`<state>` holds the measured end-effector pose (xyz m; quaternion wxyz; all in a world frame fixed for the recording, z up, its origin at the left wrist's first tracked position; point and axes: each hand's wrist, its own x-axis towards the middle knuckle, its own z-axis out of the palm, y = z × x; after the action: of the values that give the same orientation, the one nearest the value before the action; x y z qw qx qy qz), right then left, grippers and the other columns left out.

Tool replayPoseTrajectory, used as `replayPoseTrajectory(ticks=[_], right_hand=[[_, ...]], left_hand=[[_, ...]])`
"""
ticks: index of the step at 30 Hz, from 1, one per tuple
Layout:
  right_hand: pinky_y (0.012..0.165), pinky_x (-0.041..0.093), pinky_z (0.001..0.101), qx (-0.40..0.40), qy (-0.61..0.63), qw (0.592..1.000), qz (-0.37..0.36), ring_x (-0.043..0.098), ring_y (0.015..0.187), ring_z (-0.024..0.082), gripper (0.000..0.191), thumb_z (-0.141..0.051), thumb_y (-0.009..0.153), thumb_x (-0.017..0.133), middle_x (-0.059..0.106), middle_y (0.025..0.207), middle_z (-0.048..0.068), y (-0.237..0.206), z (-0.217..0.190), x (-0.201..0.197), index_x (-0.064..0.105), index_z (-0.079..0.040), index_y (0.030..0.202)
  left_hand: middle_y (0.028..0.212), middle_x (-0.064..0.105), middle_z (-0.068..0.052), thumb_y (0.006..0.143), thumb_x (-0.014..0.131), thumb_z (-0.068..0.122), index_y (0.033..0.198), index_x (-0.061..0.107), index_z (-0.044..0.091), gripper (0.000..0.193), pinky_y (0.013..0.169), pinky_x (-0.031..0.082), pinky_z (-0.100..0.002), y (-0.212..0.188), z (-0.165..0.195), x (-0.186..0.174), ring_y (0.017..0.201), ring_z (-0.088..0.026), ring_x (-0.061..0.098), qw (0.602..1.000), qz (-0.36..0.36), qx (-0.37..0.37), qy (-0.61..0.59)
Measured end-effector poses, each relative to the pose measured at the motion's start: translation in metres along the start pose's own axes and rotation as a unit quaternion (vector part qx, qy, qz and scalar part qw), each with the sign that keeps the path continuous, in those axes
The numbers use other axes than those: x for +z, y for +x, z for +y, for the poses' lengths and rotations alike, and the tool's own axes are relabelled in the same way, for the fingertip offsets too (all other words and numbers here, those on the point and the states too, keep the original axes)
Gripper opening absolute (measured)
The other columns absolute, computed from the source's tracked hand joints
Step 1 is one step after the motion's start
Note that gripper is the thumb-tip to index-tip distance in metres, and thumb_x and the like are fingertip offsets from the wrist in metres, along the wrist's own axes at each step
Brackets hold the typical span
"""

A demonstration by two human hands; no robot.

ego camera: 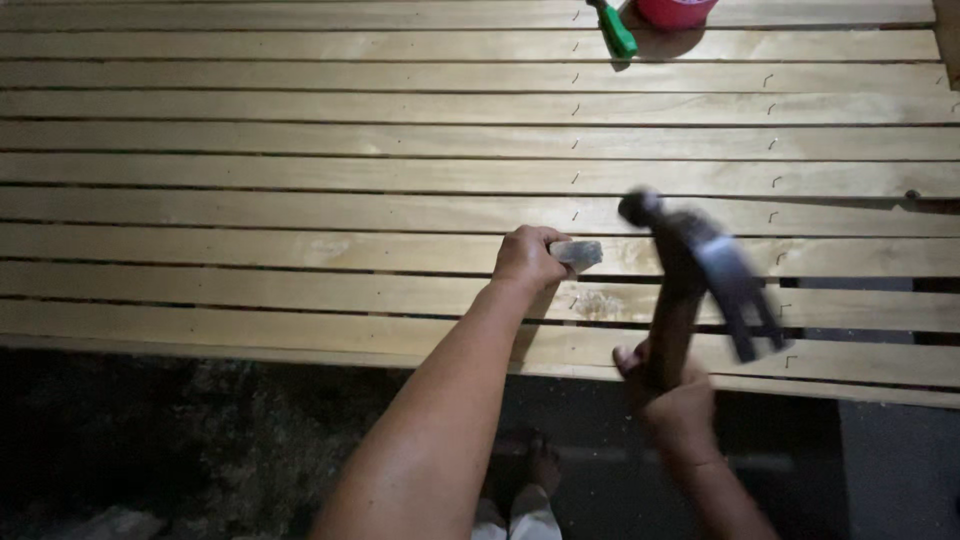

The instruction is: The person hammers nails into a large wooden slatted frame, taking nails from a pink bucket and driving them along the slats. They hold a small wood block against nails at times and use a chisel-like tool to help position nails while working across the frame.

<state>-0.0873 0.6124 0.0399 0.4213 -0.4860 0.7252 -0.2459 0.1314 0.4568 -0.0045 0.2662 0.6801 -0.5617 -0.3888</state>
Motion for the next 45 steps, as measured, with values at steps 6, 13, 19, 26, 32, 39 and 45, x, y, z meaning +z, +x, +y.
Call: replayPoseTrajectory(ticks=[6, 13, 19, 26, 32, 39, 45], right_hand=[[0.058, 0.049, 0.0368, 0.097, -0.075, 0.991, -0.051, 0.061, 0.060, 0.018, 0.027, -0.024, 0.083, 0.082, 0.069, 0.070, 0.007, 0.010, 0.001, 0.009, 0.073, -0.007, 0.102], [0.058, 0.044, 0.0363, -0.011, 0.064, 0.998, 0.010, 0.054, 0.063, 0.016, 0.029, -0.023, 0.087, 0.084, 0.060, 0.072, 0.007, -0.001, -0.008, -0.001, 0.066, 0.000, 0.087], [0.068, 0.053, 0.0344, -0.027, -0.105, 0.994, -0.016, 0.069, 0.069, 0.017, 0.022, -0.017, 0.078, 0.079, 0.074, 0.075, 0.009, 0.018, 0.029, 0.008, 0.072, -0.005, 0.094], [0.065, 0.053, 0.0387, 0.074, -0.021, 0.997, -0.032, 0.066, 0.068, 0.021, 0.027, -0.024, 0.082, 0.085, 0.073, 0.077, 0.013, 0.012, 0.016, -0.008, 0.074, 0.000, 0.090], [0.061, 0.051, 0.0376, -0.027, 0.086, 0.996, 0.017, 0.062, 0.066, 0.020, 0.029, -0.026, 0.091, 0.080, 0.066, 0.075, 0.007, 0.009, 0.010, -0.020, 0.067, 0.000, 0.091], [0.071, 0.058, 0.0400, 0.086, -0.125, 0.986, -0.069, 0.072, 0.073, 0.023, 0.028, -0.007, 0.084, 0.075, 0.074, 0.085, 0.012, 0.016, 0.028, 0.003, 0.072, -0.006, 0.111], [0.063, 0.059, 0.0397, 0.097, 0.017, 0.995, -0.034, 0.071, 0.071, 0.024, 0.033, -0.006, 0.083, 0.074, 0.074, 0.085, 0.014, 0.001, 0.002, -0.011, 0.068, -0.004, 0.115]], left_hand=[[0.103, 0.079, -0.007, 0.064, 0.094, 0.029, 0.106, 0.080, 0.021, 0.045, 0.087, 0.060, -0.033, 0.000, 0.002, 0.002, 0.092, -0.023, 0.076, 0.999, -0.001, -0.042, -0.007], [0.104, 0.079, -0.006, 0.062, 0.093, 0.021, 0.106, 0.081, 0.021, 0.045, 0.088, 0.059, -0.031, 0.000, 0.000, 0.009, 0.094, -0.021, 0.076, 1.000, 0.004, -0.027, -0.009], [0.103, 0.080, -0.008, 0.078, 0.086, 0.025, 0.108, 0.082, 0.020, 0.030, 0.087, 0.061, -0.034, -0.003, 0.001, 0.009, 0.093, -0.023, 0.078, 0.998, 0.002, -0.052, -0.025], [0.103, 0.080, -0.006, 0.061, 0.090, 0.016, 0.107, 0.080, 0.020, 0.047, 0.088, 0.062, -0.031, 0.001, -0.008, 0.014, 0.094, -0.021, 0.079, 0.998, 0.005, -0.003, -0.067], [0.106, 0.077, -0.008, 0.062, 0.096, 0.024, 0.103, 0.080, 0.019, 0.044, 0.092, 0.058, -0.033, 0.000, -0.003, 0.011, 0.097, -0.024, 0.074, 1.000, 0.011, -0.001, -0.002], [0.105, 0.080, -0.009, 0.072, 0.087, 0.020, 0.106, 0.081, 0.019, 0.035, 0.088, 0.060, -0.034, -0.001, -0.004, 0.016, 0.095, -0.024, 0.077, 0.998, 0.003, -0.048, -0.043], [0.106, 0.079, -0.009, 0.067, 0.090, 0.017, 0.104, 0.081, 0.019, 0.038, 0.088, 0.060, -0.033, -0.004, -0.001, 0.013, 0.096, -0.023, 0.076, 0.999, 0.023, -0.022, -0.044]])
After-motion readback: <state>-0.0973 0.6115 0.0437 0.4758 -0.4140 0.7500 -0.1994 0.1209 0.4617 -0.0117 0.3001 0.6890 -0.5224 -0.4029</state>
